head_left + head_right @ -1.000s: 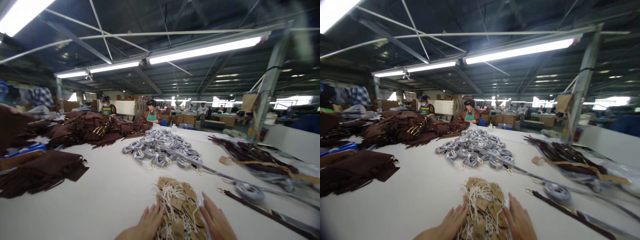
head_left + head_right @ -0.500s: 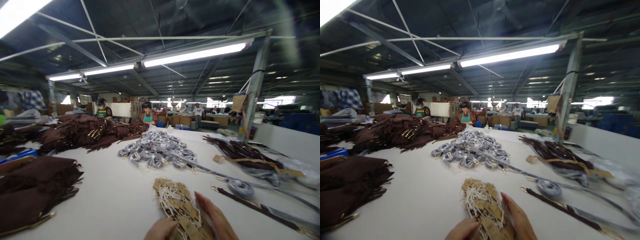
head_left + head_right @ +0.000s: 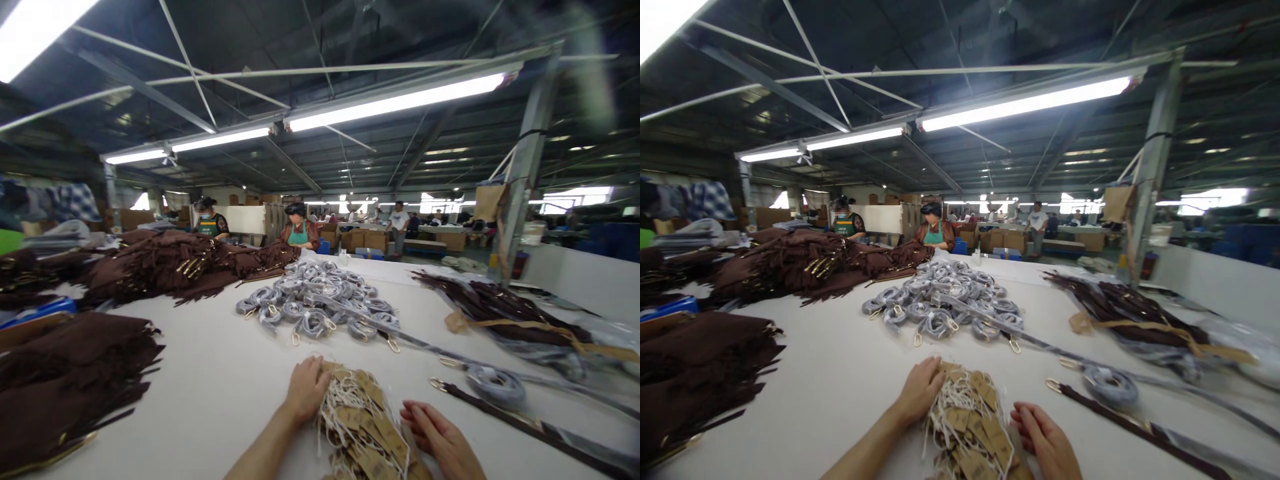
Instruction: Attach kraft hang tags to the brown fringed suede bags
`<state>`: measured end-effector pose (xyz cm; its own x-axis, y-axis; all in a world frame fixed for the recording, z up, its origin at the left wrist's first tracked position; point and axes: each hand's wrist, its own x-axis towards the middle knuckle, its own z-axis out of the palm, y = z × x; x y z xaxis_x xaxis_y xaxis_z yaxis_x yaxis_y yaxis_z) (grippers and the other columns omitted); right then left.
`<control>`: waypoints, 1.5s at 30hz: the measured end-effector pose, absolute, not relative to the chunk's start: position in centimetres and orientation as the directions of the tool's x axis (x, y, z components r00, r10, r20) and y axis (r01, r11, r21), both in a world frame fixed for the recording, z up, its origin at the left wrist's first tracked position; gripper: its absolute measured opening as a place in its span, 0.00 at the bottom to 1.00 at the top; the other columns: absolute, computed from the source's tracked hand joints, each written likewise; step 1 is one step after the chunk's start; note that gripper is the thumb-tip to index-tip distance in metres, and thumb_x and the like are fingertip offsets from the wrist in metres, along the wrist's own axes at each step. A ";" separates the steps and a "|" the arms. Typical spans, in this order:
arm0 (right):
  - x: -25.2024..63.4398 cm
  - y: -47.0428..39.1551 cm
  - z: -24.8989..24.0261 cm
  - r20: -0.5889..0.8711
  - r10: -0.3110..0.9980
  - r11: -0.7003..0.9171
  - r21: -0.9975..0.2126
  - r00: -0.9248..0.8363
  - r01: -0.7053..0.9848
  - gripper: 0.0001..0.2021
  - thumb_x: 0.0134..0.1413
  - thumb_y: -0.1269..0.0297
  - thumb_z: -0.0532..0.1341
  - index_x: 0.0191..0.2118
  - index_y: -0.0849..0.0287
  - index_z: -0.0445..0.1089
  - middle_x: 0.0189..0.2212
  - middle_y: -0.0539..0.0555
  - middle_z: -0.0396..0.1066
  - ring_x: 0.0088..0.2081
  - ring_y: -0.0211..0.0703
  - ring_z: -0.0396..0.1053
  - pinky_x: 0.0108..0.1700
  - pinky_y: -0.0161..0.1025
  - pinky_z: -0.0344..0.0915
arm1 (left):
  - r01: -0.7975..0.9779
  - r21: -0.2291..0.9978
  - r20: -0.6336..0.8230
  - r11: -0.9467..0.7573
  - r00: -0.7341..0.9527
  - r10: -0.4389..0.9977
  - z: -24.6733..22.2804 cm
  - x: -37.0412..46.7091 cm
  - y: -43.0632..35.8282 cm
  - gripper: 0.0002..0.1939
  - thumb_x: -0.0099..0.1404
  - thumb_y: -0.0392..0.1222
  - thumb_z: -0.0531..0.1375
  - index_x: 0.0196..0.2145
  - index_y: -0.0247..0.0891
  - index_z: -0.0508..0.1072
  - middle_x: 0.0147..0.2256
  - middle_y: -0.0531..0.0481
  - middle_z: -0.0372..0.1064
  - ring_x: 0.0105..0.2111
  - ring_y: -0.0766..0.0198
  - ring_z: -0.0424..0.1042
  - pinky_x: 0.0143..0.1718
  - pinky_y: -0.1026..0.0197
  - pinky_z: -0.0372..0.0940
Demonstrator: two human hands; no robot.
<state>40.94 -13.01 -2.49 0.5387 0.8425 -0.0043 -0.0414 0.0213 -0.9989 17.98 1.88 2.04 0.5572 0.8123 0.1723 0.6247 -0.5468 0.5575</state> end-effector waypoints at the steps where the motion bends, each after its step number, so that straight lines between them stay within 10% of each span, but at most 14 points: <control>1: 41.0 -12.9 -2.5 -0.006 0.845 0.022 -0.999 0.535 -0.047 0.26 0.37 0.39 0.67 0.34 0.58 0.77 0.33 0.56 0.79 0.39 0.53 0.76 0.40 0.43 0.74 | 0.625 0.548 0.141 -0.556 0.586 0.798 1.6 18.7 1.4 0.25 0.67 0.45 0.50 0.59 0.33 0.65 0.62 0.38 0.57 0.62 0.50 0.54 0.65 0.48 0.46; 6: 40.6 -12.9 -1.6 0.006 0.819 0.035 -0.999 0.573 -0.040 0.22 0.38 0.43 0.66 0.34 0.56 0.76 0.31 0.54 0.79 0.35 0.50 0.76 0.38 0.41 0.73 | 0.499 0.519 0.132 -0.694 0.756 0.641 0.8 19.8 -3.1 0.26 0.67 0.45 0.50 0.61 0.40 0.62 0.64 0.44 0.56 0.63 0.53 0.54 0.65 0.50 0.46; 11: 40.1 -13.0 -0.9 0.008 0.789 0.035 -0.999 0.615 -0.033 0.23 0.34 0.43 0.67 0.31 0.58 0.76 0.28 0.53 0.78 0.32 0.49 0.75 0.36 0.41 0.73 | 0.547 0.475 0.127 -0.689 0.732 0.669 3.1 19.5 -0.9 0.24 0.72 0.41 0.40 0.41 0.36 0.75 0.41 0.45 0.75 0.42 0.59 0.71 0.47 0.61 0.65; 18: 40.7 -12.4 -2.2 0.083 0.759 0.122 -0.992 0.645 -0.016 0.25 0.35 0.41 0.68 0.33 0.58 0.76 0.28 0.52 0.77 0.35 0.50 0.75 0.41 0.42 0.74 | 0.577 0.289 0.154 -0.764 0.760 0.632 4.1 21.8 6.9 0.30 0.58 0.26 0.51 0.58 0.38 0.64 0.61 0.45 0.60 0.61 0.57 0.58 0.61 0.55 0.52; 32: 40.5 -12.6 -2.1 0.075 0.770 0.098 -0.995 0.634 -0.001 0.22 0.38 0.44 0.67 0.34 0.59 0.75 0.27 0.52 0.77 0.33 0.47 0.75 0.39 0.39 0.73 | 0.609 0.003 0.039 -0.793 0.792 0.609 2.2 23.7 3.0 0.08 0.70 0.37 0.55 0.42 0.33 0.72 0.45 0.44 0.70 0.47 0.57 0.69 0.47 0.50 0.67; 45: 40.5 -12.3 -2.1 0.112 0.761 0.178 -0.983 0.639 -0.039 0.19 0.41 0.47 0.67 0.32 0.58 0.75 0.27 0.52 0.77 0.31 0.46 0.74 0.37 0.39 0.72 | 0.738 0.198 -0.004 -0.645 0.658 0.753 4.1 23.1 5.8 0.14 0.68 0.45 0.59 0.48 0.35 0.70 0.47 0.45 0.69 0.46 0.57 0.71 0.47 0.48 0.68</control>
